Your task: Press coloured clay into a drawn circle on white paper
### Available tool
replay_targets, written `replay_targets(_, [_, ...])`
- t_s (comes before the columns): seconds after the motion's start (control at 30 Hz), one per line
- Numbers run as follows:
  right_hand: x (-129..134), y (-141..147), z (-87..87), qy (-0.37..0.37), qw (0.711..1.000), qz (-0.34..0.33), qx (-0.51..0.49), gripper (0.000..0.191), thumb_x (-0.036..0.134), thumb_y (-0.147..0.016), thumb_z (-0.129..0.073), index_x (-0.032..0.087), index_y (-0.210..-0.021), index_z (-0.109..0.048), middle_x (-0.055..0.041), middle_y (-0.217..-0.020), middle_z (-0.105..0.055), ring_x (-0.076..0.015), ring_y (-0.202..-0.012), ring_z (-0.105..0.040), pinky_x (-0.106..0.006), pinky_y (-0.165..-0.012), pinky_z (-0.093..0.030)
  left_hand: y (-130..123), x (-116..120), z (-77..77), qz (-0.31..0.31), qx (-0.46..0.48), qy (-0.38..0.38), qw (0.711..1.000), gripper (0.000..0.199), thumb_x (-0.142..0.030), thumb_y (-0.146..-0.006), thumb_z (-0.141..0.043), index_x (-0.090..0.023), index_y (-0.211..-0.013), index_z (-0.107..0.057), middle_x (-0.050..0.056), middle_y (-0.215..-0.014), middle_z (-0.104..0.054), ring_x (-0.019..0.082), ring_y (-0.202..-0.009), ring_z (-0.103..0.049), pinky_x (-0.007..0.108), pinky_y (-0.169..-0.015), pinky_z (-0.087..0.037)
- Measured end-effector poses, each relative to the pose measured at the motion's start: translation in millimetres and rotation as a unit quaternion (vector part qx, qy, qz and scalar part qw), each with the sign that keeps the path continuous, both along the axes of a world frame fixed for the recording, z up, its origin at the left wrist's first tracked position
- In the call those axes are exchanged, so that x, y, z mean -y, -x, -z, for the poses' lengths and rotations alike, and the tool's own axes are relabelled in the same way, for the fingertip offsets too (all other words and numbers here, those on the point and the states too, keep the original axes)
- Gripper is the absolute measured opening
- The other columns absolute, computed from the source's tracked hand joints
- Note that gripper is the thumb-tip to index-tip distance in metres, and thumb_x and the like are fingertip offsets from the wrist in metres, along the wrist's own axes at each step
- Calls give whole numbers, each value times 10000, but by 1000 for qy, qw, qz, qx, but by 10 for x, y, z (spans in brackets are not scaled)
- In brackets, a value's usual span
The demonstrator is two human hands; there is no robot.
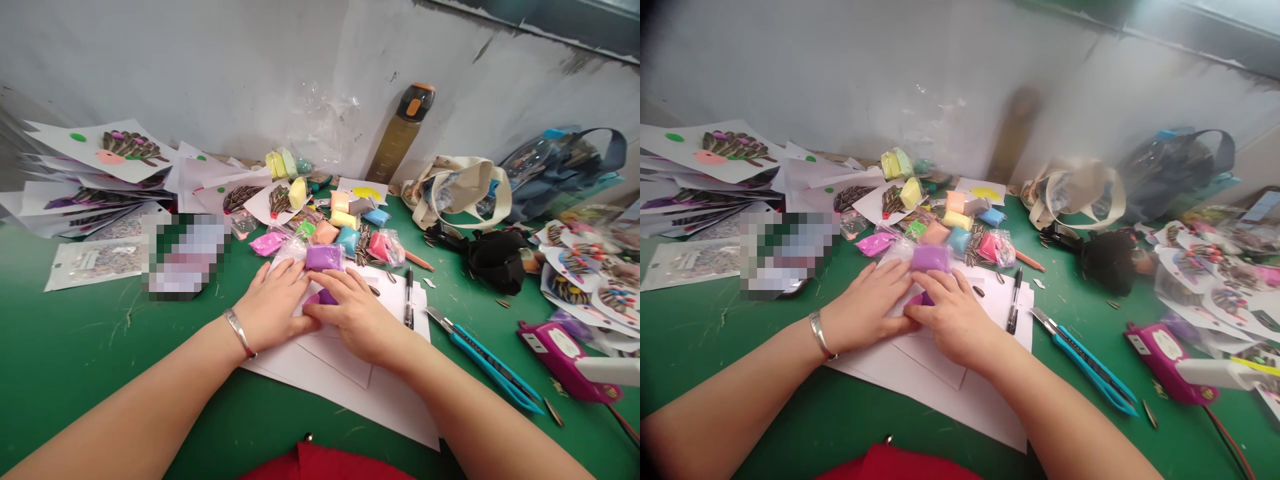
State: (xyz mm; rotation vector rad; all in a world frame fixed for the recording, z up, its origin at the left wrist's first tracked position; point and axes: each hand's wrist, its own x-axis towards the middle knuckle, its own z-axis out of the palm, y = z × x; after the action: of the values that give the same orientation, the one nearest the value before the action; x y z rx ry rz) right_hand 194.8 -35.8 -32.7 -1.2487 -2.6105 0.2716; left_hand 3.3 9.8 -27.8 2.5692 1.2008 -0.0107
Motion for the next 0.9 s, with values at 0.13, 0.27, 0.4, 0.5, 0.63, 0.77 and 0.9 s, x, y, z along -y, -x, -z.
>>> replay_targets(0.13, [-21, -27, 9, 3, 1000, 0, -22, 395, 72, -848, -485, 310, -1115, -654, -39, -1461, -376, -250, -1321, -319, -492, -1071, -232, -7, 4, -22, 0, -4, 0, 1000, 648, -581, -772, -541, -226, -1309, -465, 121, -1463, -367, 326, -1371, -246, 553, -1099, -173])
replay_targets(0.27, [-32, -15, 28, 11, 999, 21, -27, 414, 85, -846, -493, 322, -1161, -622, -54, -1458, -374, -261, -1312, -335, -517, -1052, -252, -16, 6, -42, -8, -8, 11, 1000, 707, -582, -758, -558, -225, -1352, -419, 124, -1479, -345, 326, -1373, -246, 568, -1095, -177])
replay_targets(0.4, [-28, 51, 37, -5, 1000, 2, -2, 389, 97, -853, -500, 307, -1158, -618, -60, -1464, -367, -262, -1328, -305, -524, -1076, -210, -17, 7, -39, -5, -6, 4, 1000, 629, -548, -777, -548, -219, -1307, -468, 121, -1469, -361, 320, -1372, -251, 545, -1104, -176])
replay_targets(0.5, [-25, 69, 25, -4, 1000, -3, 6, 362, 101, -849, -513, 299, -1127, -633, -58, -1463, -369, -267, -1335, -288, -530, -1083, -194, -14, 6, -33, -1, -5, 1, 1000, 609, -540, -788, -537, -208, -1295, -481, 126, -1461, -370, 327, -1371, -254, 544, -1104, -179])
replay_targets(0.63, [-30, 38, 23, -3, 1000, -2, -10, 389, 91, -853, -492, 307, -1150, -622, -56, -1458, -367, -264, -1320, -309, -516, -1067, -230, -10, 3, -26, -3, -9, 6, 1000, 656, -559, -776, -551, -203, -1320, -462, 132, -1465, -366, 339, -1378, -236, 556, -1105, -169])
replay_targets(0.77, [-31, 17, 30, 4, 1000, 22, -15, 448, 95, -859, -483, 336, -1227, -567, -65, -1460, -359, -262, -1315, -318, -519, -1049, -254, -7, 2, -26, -5, -11, 11, 1000, 750, -586, -754, -569, -199, -1374, -400, 138, -1487, -331, 340, -1383, -225, 574, -1100, -168])
replay_targets(0.9, [-21, 30, 22, 2, 1000, 14, 6, 362, 124, -882, -476, 320, -1154, -613, -64, -1469, -351, -274, -1335, -294, -559, -1065, -206, -8, 4, -31, -2, -11, 3, 1000, 690, -584, -777, -537, -204, -1344, -438, 131, -1481, -343, 332, -1377, -238, 566, -1100, -174])
